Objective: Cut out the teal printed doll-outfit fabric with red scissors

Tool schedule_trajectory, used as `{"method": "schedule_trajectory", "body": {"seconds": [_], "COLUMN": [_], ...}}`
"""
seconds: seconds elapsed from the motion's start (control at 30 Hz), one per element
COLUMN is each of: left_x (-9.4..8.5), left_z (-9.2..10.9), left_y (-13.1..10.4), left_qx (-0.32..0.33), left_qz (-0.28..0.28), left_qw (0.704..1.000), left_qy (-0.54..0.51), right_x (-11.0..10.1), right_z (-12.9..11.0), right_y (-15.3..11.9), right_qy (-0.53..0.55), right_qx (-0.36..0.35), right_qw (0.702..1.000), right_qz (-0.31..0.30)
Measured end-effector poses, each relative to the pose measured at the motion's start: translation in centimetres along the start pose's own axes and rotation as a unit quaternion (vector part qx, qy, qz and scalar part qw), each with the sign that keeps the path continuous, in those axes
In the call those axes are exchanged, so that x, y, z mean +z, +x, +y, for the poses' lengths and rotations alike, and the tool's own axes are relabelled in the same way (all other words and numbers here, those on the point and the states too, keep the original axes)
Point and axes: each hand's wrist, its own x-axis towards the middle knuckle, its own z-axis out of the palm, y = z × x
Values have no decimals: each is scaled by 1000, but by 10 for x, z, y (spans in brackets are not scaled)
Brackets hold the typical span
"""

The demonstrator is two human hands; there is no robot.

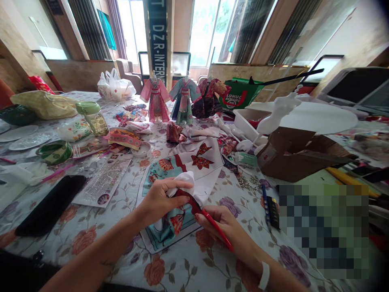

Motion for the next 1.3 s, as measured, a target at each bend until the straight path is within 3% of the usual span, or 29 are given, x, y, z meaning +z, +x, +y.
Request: {"method": "schedule_trajectory", "body": {"seconds": [1.1,1.3], "left_x": [-3,-6], "left_z": [4,4], "left_y": [-1,0], "left_qx": [9,18], "left_qz": [19,33], "left_qw": [999,999], "left_qy": [26,-30], "right_x": [-1,-1], "right_z": [-3,-2], "right_y": [-2,-1], "right_qy": [-43,-29], "right_qx": [-18,-4], "right_qw": [999,1000], "right_qz": [15,3]}}
